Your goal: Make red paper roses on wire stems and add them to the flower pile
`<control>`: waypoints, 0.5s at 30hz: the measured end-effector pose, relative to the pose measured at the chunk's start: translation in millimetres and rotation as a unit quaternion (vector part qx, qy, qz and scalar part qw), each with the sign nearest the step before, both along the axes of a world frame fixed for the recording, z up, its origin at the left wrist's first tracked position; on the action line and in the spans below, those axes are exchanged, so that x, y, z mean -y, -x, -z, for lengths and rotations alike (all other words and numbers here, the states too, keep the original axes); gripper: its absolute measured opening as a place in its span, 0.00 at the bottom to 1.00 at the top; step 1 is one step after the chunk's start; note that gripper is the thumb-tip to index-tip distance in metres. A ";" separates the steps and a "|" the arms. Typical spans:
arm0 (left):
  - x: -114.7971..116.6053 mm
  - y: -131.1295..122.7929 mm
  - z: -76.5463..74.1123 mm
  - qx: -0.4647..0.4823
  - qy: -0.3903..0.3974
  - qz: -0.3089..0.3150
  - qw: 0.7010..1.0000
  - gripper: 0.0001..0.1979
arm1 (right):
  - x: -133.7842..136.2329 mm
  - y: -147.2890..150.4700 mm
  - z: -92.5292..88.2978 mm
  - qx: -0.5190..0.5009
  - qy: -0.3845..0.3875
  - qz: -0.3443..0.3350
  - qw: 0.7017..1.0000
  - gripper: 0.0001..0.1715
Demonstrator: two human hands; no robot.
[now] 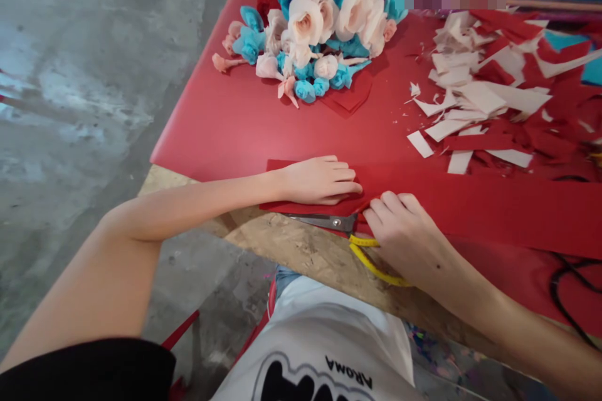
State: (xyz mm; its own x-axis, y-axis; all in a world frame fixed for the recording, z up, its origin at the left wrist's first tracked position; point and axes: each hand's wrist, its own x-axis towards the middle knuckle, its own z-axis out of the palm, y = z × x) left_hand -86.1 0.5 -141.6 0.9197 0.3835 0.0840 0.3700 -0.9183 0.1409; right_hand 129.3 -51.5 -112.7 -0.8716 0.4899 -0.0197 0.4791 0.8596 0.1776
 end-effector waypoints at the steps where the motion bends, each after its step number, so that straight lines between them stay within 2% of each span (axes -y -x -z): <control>1: -0.1 0.2 0.1 0.001 0.003 0.002 1.000 0.14 | -0.6 0.2 -1.0 -0.004 0.000 -0.007 1.000 0.05; 5: -0.3 1.0 -0.3 0.005 0.004 0.004 1.000 0.14 | 0.9 1.2 -3.8 0.005 -0.034 -0.023 0.999 0.06; 10: -0.5 0.7 -0.2 0.016 0.000 0.003 1.000 0.14 | 9.0 2.4 -3.3 0.084 -0.052 0.023 0.995 0.03; 15: -0.2 0.8 0.3 0.018 0.009 -0.002 1.000 0.14 | 11.1 7.4 -3.3 0.060 -0.050 0.006 0.997 0.04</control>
State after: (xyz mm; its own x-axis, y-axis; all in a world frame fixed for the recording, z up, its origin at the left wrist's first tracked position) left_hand -86.9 0.8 -141.9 0.9150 0.3880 0.1108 0.3672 -0.9145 0.1701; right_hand 121.8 -62.6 -109.4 -0.8599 0.5049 -0.0750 0.4590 0.8293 0.3187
